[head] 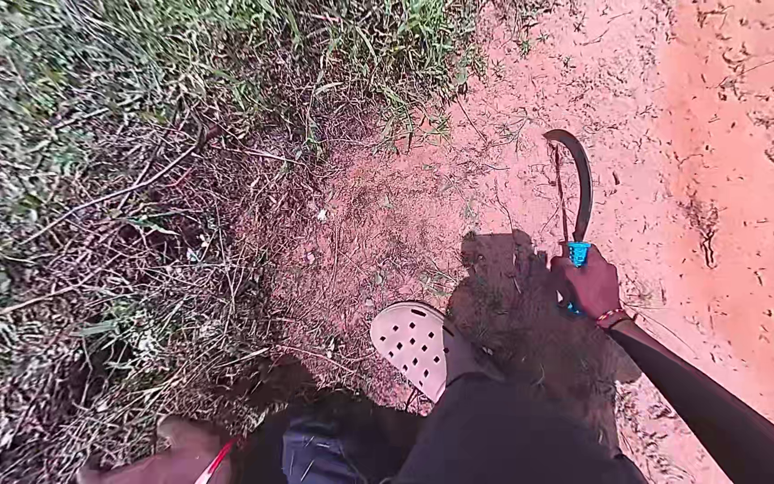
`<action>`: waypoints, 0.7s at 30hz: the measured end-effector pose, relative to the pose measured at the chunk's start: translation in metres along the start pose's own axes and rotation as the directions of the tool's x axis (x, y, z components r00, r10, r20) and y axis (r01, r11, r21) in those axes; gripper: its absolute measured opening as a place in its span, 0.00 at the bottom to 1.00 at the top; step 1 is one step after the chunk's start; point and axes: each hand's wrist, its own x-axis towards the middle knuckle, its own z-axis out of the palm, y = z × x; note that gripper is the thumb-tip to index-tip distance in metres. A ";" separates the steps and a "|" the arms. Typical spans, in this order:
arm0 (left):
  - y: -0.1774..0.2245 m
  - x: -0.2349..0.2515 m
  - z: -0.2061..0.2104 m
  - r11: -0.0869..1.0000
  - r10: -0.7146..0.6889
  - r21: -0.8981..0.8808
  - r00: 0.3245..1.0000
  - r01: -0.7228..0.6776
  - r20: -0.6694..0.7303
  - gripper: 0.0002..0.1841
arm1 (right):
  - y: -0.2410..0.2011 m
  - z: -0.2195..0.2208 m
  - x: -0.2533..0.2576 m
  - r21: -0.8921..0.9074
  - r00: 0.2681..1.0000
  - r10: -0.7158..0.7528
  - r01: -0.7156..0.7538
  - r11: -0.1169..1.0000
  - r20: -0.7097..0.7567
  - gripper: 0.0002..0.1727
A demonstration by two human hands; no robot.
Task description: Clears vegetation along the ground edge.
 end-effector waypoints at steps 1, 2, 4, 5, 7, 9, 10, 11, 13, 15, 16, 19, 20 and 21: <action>0.010 -0.014 0.023 0.969 0.208 -0.144 0.977 -0.201 0.034 0.36 | 0.009 0.004 0.010 -0.071 1.000 0.018 -0.017 0.997 0.007 0.26; 0.032 -0.033 0.042 0.894 0.404 -0.242 0.913 -0.378 0.065 0.35 | 0.013 0.008 0.013 -0.125 1.000 0.026 -0.025 0.992 0.001 0.28; 0.093 -0.082 0.069 0.709 0.696 -0.350 0.688 -0.612 0.206 0.32 | 0.005 0.014 0.012 -0.210 0.998 0.060 -0.061 0.976 -0.007 0.30; 0.125 -0.111 0.079 0.618 0.786 -0.412 0.535 -0.669 0.311 0.31 | 0.000 0.015 0.010 -0.243 0.997 0.079 -0.080 0.967 -0.013 0.30; 0.184 -0.169 0.092 0.443 0.864 -0.549 0.173 -0.709 0.473 0.33 | -0.001 0.016 0.007 -0.266 0.995 0.092 -0.097 0.959 -0.033 0.30; 0.232 -0.213 0.102 0.282 0.813 -0.619 -0.160 -0.733 0.560 0.36 | -0.001 0.019 0.009 -0.273 0.995 0.083 -0.093 0.957 -0.048 0.30; 0.252 -0.230 0.105 0.229 0.730 -0.601 -0.274 -0.766 0.626 0.34 | -0.001 0.019 0.009 -0.277 0.996 0.085 -0.093 0.956 -0.042 0.30; 0.265 -0.243 0.109 0.189 0.655 -0.579 -0.338 -0.793 0.676 0.30 | -0.002 0.019 0.009 -0.276 0.995 0.092 -0.098 0.956 -0.035 0.31; 0.275 -0.249 0.114 0.177 0.593 -0.555 -0.362 -0.813 0.719 0.24 | -0.002 0.018 0.008 -0.274 0.993 0.110 -0.116 0.955 -0.038 0.31; 0.267 -0.225 0.111 0.234 0.645 -0.551 -0.296 -0.801 0.705 0.21 | -0.003 0.017 0.008 -0.272 0.992 0.117 -0.126 0.954 -0.049 0.32; 0.254 -0.204 0.107 0.276 0.684 -0.543 -0.234 -0.793 0.691 0.20 | -0.003 0.018 0.008 -0.270 0.992 0.118 -0.127 0.955 -0.050 0.32; 0.199 -0.119 0.099 0.401 0.745 -0.417 0.025 -0.816 0.666 0.17 | 0.002 0.019 0.010 -0.238 0.993 0.064 -0.085 0.968 -0.097 0.32; 0.175 -0.088 0.094 0.470 0.730 -0.342 0.141 -0.814 0.669 0.17 | 0.002 0.020 0.008 -0.227 0.992 0.039 -0.065 0.972 -0.117 0.33; 0.147 -0.060 0.085 0.550 0.695 -0.252 0.268 -0.796 0.667 0.19 | 0.002 0.021 0.003 -0.223 0.992 0.028 -0.055 0.973 -0.122 0.34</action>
